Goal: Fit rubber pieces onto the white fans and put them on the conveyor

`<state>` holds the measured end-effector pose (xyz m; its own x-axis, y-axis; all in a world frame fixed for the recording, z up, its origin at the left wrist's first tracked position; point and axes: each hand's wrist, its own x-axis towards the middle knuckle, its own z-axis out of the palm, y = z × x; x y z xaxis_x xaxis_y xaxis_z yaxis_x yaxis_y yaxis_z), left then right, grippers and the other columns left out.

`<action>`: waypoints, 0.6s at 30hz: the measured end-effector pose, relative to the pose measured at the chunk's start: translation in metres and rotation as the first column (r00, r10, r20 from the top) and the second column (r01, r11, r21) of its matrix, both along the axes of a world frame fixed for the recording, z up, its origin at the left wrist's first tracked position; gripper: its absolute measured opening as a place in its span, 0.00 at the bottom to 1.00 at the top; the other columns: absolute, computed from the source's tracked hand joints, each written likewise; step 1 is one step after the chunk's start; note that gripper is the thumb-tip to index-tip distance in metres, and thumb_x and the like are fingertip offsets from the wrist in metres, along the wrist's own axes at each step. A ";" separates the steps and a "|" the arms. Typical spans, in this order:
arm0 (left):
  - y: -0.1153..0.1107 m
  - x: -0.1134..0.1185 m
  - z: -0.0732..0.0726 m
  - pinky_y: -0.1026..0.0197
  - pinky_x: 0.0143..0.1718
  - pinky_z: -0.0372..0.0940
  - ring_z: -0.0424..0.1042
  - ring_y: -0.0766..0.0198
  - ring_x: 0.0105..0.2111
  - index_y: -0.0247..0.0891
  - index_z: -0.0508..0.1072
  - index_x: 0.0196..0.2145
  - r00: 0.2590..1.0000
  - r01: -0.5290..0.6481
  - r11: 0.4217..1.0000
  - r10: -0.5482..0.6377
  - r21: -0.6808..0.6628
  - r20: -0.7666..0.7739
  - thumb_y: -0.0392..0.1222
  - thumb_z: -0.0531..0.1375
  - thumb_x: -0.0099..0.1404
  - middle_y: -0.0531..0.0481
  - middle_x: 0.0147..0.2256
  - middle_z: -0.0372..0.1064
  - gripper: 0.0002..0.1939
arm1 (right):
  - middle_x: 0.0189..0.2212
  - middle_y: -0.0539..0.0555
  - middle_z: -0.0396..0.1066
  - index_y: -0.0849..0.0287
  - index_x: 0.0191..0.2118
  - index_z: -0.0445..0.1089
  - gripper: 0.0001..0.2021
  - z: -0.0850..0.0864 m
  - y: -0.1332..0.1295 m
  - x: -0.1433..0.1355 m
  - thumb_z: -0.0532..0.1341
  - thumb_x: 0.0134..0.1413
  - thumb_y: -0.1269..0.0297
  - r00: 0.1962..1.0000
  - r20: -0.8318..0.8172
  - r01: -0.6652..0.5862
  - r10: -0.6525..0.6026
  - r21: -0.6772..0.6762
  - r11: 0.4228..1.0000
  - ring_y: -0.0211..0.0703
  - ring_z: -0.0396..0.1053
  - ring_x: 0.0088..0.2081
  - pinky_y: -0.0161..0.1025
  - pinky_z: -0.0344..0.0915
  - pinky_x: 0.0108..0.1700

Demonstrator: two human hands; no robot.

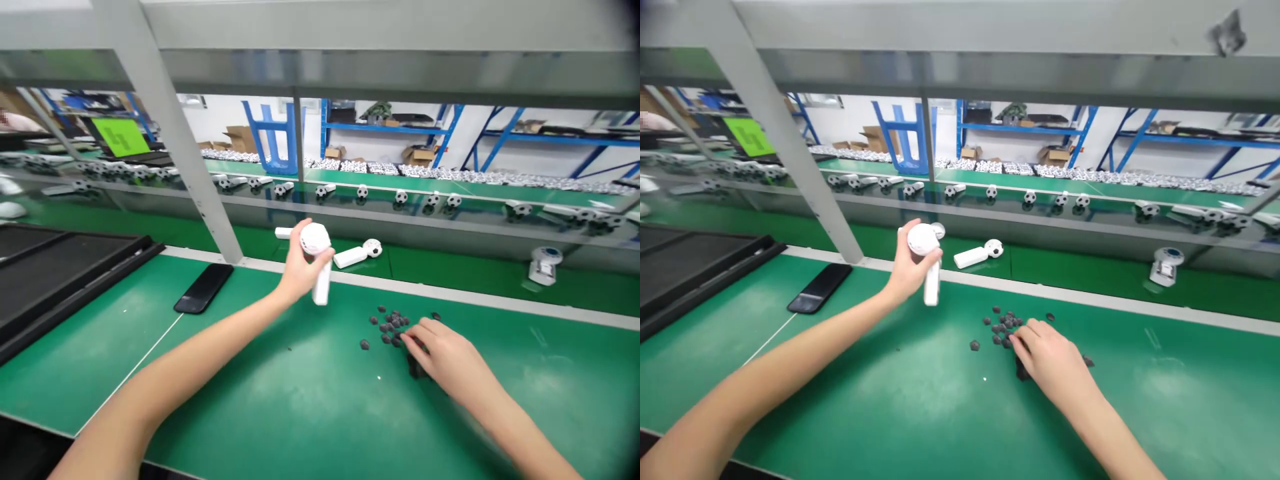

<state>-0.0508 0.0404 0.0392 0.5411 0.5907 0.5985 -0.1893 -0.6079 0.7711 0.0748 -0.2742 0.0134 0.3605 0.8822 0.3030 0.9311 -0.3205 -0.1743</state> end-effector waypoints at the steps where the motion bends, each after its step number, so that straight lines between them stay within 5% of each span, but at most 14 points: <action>1: -0.017 -0.008 0.000 0.54 0.53 0.70 0.71 0.53 0.54 0.49 0.52 0.68 0.996 0.088 0.991 -0.088 -0.097 0.001 0.52 0.65 0.67 0.41 0.62 0.61 0.38 | 0.33 0.56 0.78 0.53 0.38 0.78 0.15 0.007 0.002 -0.001 0.55 0.72 0.59 0.993 -0.122 0.007 -0.003 0.032 0.999 0.52 0.77 0.34 0.45 0.72 0.34; 3: -0.048 -0.023 -0.007 0.56 0.42 0.72 0.74 0.59 0.41 0.51 0.55 0.67 0.949 0.281 0.901 -0.313 -0.329 -0.045 0.55 0.66 0.67 0.46 0.50 0.68 0.37 | 0.34 0.55 0.80 0.51 0.39 0.78 0.13 0.021 0.012 -0.009 0.59 0.70 0.52 0.901 -0.433 0.046 -0.002 0.091 0.995 0.51 0.79 0.33 0.46 0.75 0.36; 6: -0.079 -0.043 -0.031 0.58 0.33 0.70 0.72 0.62 0.31 0.51 0.58 0.62 0.843 0.402 0.664 -0.536 -0.630 -0.027 0.60 0.65 0.68 0.51 0.38 0.68 0.32 | 0.34 0.56 0.83 0.53 0.38 0.78 0.14 0.032 0.036 -0.030 0.66 0.63 0.48 0.573 -0.818 0.086 0.045 0.115 0.990 0.54 0.82 0.38 0.47 0.79 0.42; 8: -0.088 -0.054 -0.048 0.58 0.30 0.68 0.72 0.62 0.30 0.51 0.60 0.59 0.807 0.402 0.524 -0.590 -0.751 0.021 0.63 0.62 0.69 0.52 0.37 0.67 0.28 | 0.36 0.57 0.83 0.55 0.38 0.76 0.14 0.030 0.054 -0.046 0.67 0.61 0.48 0.411 -0.907 0.061 0.090 0.125 0.990 0.55 0.83 0.40 0.47 0.79 0.45; 10: -0.089 -0.062 -0.058 0.58 0.30 0.68 0.71 0.62 0.30 0.53 0.62 0.57 0.797 0.377 0.446 -0.603 -0.811 0.039 0.66 0.60 0.69 0.52 0.38 0.67 0.26 | 0.35 0.56 0.83 0.56 0.37 0.74 0.14 0.023 0.068 -0.060 0.67 0.61 0.49 0.371 -0.921 0.058 0.123 0.155 0.986 0.54 0.83 0.40 0.46 0.79 0.44; 13: -0.084 -0.068 -0.059 0.59 0.32 0.67 0.69 0.64 0.30 0.54 0.62 0.58 0.790 0.348 0.467 -0.613 -0.813 -0.014 0.66 0.58 0.70 0.52 0.39 0.67 0.25 | 0.33 0.54 0.82 0.55 0.35 0.73 0.13 0.013 0.076 -0.073 0.67 0.62 0.51 0.475 -0.872 0.069 0.117 0.169 0.983 0.50 0.81 0.35 0.42 0.77 0.39; 18: -0.081 -0.070 -0.051 0.56 0.39 0.66 0.69 0.60 0.37 0.52 0.59 0.62 0.769 0.347 0.683 -0.599 -0.643 -0.221 0.62 0.62 0.69 0.49 0.42 0.67 0.30 | 0.29 0.51 0.81 0.53 0.32 0.73 0.12 0.007 0.073 -0.078 0.67 0.62 0.52 0.570 -0.820 0.111 0.056 0.144 0.983 0.47 0.79 0.29 0.39 0.73 0.31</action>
